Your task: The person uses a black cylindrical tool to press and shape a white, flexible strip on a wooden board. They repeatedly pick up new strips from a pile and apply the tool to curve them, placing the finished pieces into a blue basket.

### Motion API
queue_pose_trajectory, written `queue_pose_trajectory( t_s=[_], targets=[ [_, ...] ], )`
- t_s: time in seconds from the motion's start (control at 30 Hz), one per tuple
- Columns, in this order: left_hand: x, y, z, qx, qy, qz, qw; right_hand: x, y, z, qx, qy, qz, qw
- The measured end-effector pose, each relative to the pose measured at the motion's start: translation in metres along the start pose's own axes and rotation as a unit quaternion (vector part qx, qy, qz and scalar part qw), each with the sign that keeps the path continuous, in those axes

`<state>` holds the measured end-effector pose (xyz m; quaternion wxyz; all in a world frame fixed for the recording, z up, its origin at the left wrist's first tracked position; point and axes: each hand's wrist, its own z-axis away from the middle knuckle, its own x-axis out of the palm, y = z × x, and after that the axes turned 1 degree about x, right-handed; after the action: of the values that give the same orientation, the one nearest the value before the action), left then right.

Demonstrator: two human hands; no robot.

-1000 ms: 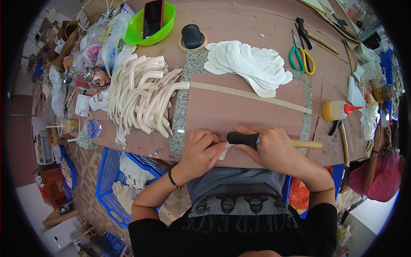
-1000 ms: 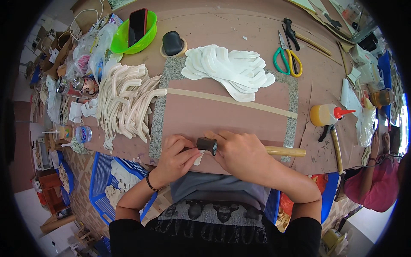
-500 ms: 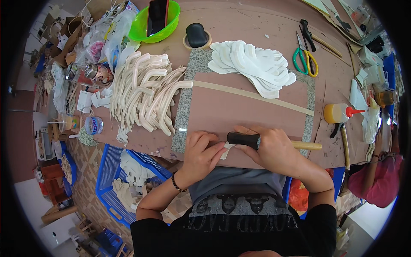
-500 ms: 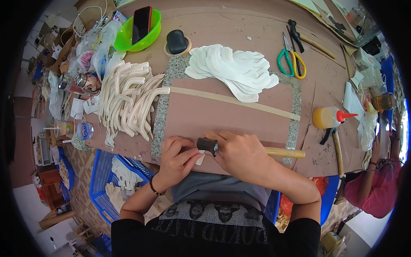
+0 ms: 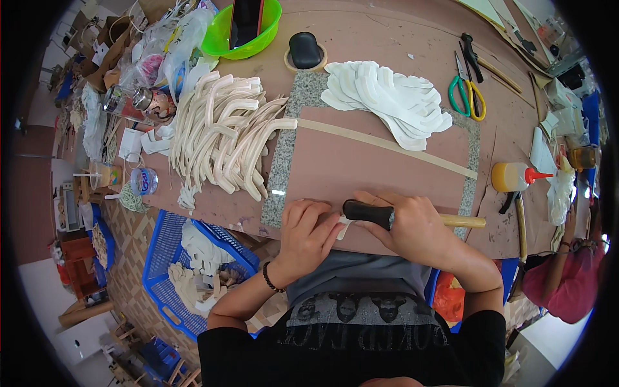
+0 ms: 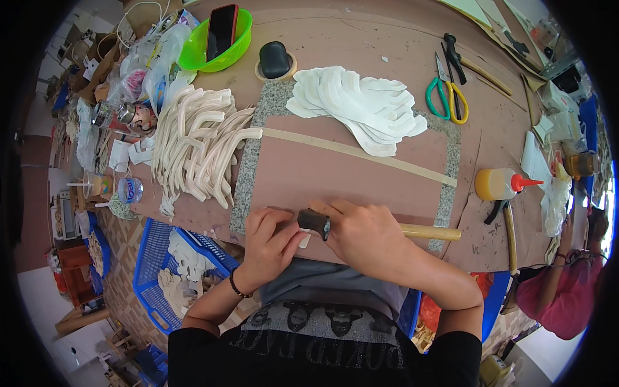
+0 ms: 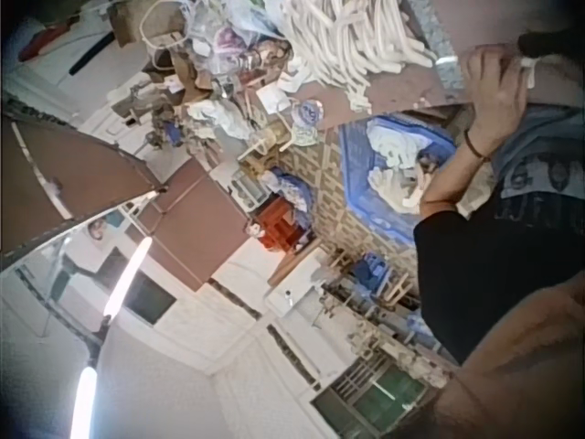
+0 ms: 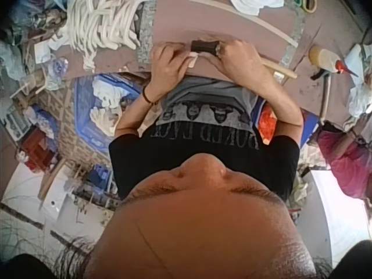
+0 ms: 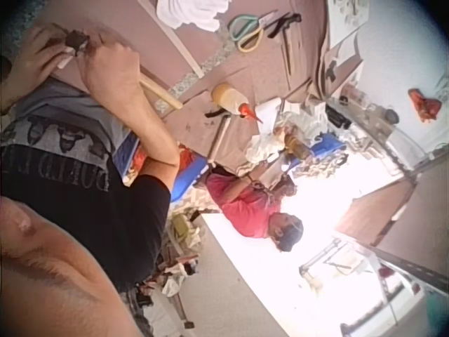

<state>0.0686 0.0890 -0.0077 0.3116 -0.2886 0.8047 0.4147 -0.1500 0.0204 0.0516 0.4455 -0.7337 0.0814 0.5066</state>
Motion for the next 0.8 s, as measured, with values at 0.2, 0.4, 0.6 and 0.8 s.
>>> queue_pose_trajectory(
  t_s=[0.2,0.4,0.6,0.8],
  targets=[
    [0.009,0.002,0.013,-0.017,-0.002,0.031,0.999,-0.003,0.002,-0.002,-0.008,-0.004,-0.004,1.000],
    [0.006,0.006,0.008,0.022,-0.052,-0.021,0.998,-0.001,0.001,-0.005,-0.047,0.021,-0.006,0.999],
    [0.006,0.015,0.018,-0.061,0.021,-0.055,0.996,-0.008,-0.005,-0.006,0.020,-0.050,-0.004,0.999],
    [0.016,0.017,0.026,-0.080,0.034,0.005,0.996,-0.015,-0.005,-0.006,0.030,-0.044,-0.037,0.998]
  ],
)
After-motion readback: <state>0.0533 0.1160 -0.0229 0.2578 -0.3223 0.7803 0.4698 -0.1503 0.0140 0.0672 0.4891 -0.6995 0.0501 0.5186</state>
